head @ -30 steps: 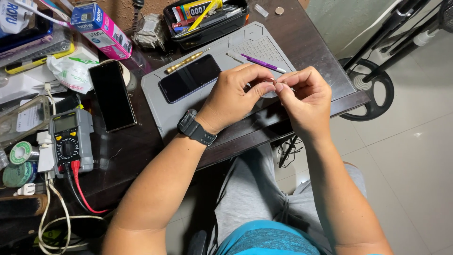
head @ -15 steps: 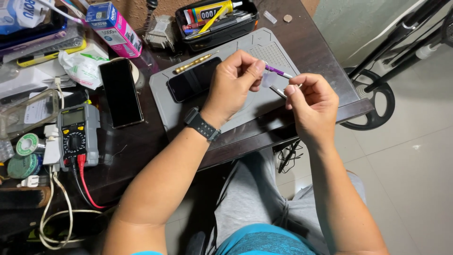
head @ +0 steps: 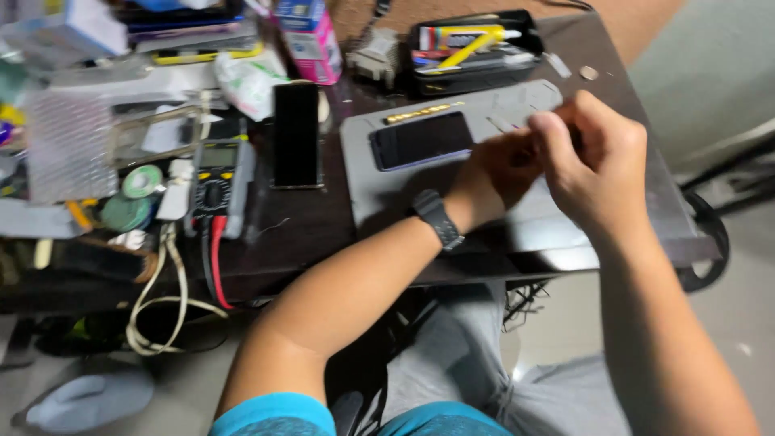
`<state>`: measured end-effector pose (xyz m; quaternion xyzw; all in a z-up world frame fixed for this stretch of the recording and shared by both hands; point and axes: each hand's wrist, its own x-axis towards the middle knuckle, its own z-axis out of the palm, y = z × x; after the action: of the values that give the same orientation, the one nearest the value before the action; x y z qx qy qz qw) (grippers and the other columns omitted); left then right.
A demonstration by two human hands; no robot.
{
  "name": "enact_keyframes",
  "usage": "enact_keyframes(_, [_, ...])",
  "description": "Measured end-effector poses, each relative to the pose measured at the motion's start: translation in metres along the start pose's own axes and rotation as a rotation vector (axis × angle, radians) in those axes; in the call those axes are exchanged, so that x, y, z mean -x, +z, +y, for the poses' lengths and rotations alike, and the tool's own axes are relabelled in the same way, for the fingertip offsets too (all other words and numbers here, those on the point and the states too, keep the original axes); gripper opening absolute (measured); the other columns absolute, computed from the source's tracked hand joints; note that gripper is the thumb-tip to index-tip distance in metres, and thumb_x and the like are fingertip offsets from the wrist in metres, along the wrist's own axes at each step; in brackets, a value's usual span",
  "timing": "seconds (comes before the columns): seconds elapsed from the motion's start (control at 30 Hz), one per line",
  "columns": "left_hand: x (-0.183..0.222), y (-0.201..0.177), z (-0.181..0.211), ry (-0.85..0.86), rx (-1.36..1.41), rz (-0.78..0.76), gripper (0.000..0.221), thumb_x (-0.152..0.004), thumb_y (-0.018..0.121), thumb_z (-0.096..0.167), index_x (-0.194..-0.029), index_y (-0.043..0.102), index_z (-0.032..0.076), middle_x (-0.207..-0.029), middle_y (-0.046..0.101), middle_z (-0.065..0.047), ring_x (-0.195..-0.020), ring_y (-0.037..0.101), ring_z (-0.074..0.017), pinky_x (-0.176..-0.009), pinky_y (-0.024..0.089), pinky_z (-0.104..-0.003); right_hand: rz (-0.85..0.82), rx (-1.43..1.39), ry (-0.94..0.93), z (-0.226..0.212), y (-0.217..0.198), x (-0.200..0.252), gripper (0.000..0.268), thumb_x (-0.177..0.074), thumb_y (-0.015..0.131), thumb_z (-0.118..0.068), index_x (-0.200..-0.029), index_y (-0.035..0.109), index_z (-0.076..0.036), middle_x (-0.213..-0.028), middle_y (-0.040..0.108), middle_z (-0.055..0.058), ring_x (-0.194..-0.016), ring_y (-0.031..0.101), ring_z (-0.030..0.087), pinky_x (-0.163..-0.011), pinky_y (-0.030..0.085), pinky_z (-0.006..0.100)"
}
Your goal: Trimming excess film from a smartphone screen and preparing cable ties at a repair bench.
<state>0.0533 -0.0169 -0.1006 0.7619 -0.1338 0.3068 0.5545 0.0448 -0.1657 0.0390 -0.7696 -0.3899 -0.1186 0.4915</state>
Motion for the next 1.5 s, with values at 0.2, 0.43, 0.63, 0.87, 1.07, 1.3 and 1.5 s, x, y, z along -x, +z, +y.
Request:
enact_keyframes(0.2, [-0.006, 0.081, -0.163, -0.014, -0.865, -0.143, 0.041, -0.105, 0.055, 0.036, -0.132, 0.074, 0.012, -0.13, 0.08, -0.022, -0.127, 0.07, -0.043, -0.115, 0.051, -0.058, -0.426, 0.286, -0.561, -0.009, 0.125, -0.121, 0.012, -0.097, 0.08, -0.006, -0.109, 0.078, -0.007, -0.101, 0.081, 0.017, -0.092, 0.076, 0.042, -0.081, 0.056, 0.048])
enact_keyframes(0.43, [-0.012, 0.033, -0.147, -0.211, -0.834, 0.004, 0.038, -0.101, 0.056, 0.048, -0.119, 0.077, 0.022, -0.115, 0.081, -0.01, -0.117, 0.076, -0.0345, -0.108, 0.055, -0.051, -0.69, 0.651, -0.475, -0.046, 0.223, -0.147, 0.021, -0.095, 0.073, 0.002, -0.108, 0.09, 0.002, -0.085, 0.084, 0.028, -0.085, 0.088, 0.048, -0.077, 0.072, 0.056])
enact_keyframes(0.63, [-0.035, 0.033, -0.128, -0.432, -0.68, 0.077, 0.037, -0.095, 0.057, 0.062, -0.104, 0.081, 0.035, -0.097, 0.083, 0.004, -0.105, 0.083, -0.0244, -0.099, 0.061, -0.042, -0.562, 0.505, -0.456, -0.022, 0.205, -0.158, 0.016, -0.099, 0.083, -0.018, -0.113, 0.09, -0.015, -0.088, 0.085, 0.021, -0.088, 0.085, 0.051, -0.076, 0.069, 0.062])
enact_keyframes(0.87, [-0.019, 0.03, -0.057, -0.567, -0.155, 0.04, 0.019, -0.093, 0.076, 0.057, -0.098, 0.087, 0.043, -0.079, 0.085, 0.012, -0.074, 0.086, -0.0136, -0.073, 0.066, -0.029, -0.121, -0.083, -0.144, 0.012, 0.022, -0.076, 0.019, -0.114, 0.085, 0.007, -0.131, 0.082, -0.003, -0.107, 0.083, 0.018, -0.101, 0.085, 0.028, -0.078, 0.066, 0.037])
enact_keyframes(1.07, [-0.015, -0.007, 0.046, -0.39, 0.115, 0.138, 0.016, -0.101, 0.084, 0.019, -0.114, 0.089, 0.013, -0.085, 0.087, -0.01, -0.077, 0.086, -0.0198, -0.063, 0.074, -0.032, 0.179, -0.336, 0.118, 0.087, -0.023, 0.019, 0.015, -0.119, 0.075, 0.006, -0.134, 0.076, 0.005, -0.108, 0.081, 0.024, -0.092, 0.078, 0.02, -0.07, 0.063, 0.029])
enact_keyframes(1.3, [-0.013, -0.015, 0.065, -0.417, 0.292, 0.072, 0.019, -0.103, 0.087, 0.016, -0.119, 0.089, 0.006, -0.087, 0.084, -0.014, -0.08, 0.085, -0.0178, -0.067, 0.079, -0.032, 0.016, -0.429, 0.101, 0.093, -0.012, 0.059, 0.057, -0.103, 0.089, 0.004, -0.154, 0.063, 0.002, -0.146, 0.077, 0.021, -0.133, 0.076, 0.027, -0.09, 0.069, 0.036])
enact_keyframes(1.5, [-0.013, -0.019, 0.081, -0.469, 0.366, 0.01, 0.02, -0.102, 0.088, 0.016, -0.117, 0.088, 0.003, -0.09, 0.081, -0.014, -0.086, 0.083, -0.0171, -0.071, 0.077, -0.033, 0.087, -0.439, 0.198, 0.09, -0.004, 0.058, 0.026, -0.107, 0.084, 0.009, -0.132, 0.079, 0.003, -0.094, 0.078, 0.016, -0.082, 0.077, 0.018, -0.073, 0.068, 0.031])
